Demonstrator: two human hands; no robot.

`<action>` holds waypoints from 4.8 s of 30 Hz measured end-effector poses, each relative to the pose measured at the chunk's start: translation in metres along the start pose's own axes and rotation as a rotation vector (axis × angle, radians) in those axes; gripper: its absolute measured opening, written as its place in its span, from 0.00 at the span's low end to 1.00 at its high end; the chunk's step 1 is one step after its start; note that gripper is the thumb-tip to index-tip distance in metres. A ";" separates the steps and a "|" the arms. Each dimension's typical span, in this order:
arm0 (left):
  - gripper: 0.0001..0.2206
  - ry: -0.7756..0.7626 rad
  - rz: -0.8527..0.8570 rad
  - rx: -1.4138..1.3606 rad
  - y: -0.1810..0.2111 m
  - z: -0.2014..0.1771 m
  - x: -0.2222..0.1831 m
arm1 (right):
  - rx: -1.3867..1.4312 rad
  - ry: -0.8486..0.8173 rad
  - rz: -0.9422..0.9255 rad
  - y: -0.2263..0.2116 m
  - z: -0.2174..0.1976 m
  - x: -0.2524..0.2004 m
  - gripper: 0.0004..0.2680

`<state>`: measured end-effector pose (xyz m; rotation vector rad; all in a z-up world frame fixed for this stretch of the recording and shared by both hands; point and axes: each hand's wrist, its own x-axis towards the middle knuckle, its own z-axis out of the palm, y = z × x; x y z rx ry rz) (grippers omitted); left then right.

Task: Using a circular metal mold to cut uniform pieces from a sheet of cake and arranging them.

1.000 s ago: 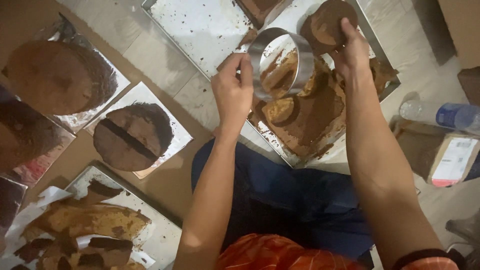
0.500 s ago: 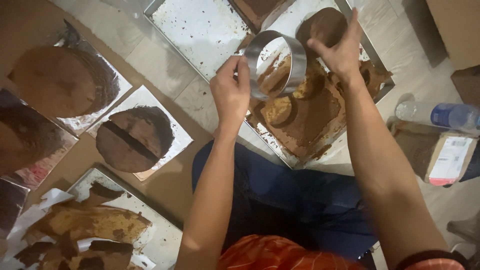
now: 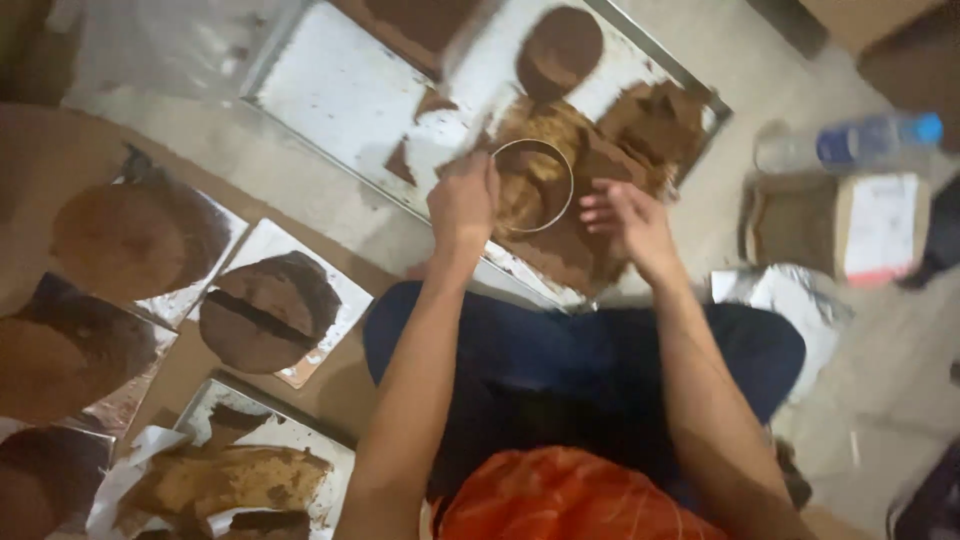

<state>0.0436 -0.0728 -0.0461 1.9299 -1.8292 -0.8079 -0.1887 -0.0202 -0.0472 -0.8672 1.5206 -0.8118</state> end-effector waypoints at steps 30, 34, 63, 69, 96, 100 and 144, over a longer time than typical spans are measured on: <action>0.12 -0.366 0.087 0.049 0.017 0.084 -0.056 | -0.506 0.186 0.151 0.050 -0.019 -0.080 0.12; 0.13 -0.355 0.060 -0.032 0.010 0.088 -0.054 | -0.519 0.191 0.154 0.044 -0.019 -0.078 0.11; 0.11 -0.304 -0.008 -0.189 0.004 0.089 -0.051 | -0.396 0.250 0.148 0.043 -0.015 -0.073 0.07; 0.11 -0.327 -0.003 -0.174 0.007 0.083 -0.052 | -0.396 0.235 0.179 0.046 -0.015 -0.073 0.07; 0.11 -0.379 0.005 -0.015 0.014 0.073 -0.051 | -0.629 0.231 0.078 0.039 -0.014 -0.073 0.06; 0.12 -0.302 0.192 0.173 0.021 0.069 -0.059 | -0.791 0.192 0.043 0.047 -0.021 -0.068 0.07; 0.07 -0.400 0.135 0.279 -0.007 0.122 -0.062 | -0.956 0.114 0.001 0.107 -0.028 -0.031 0.09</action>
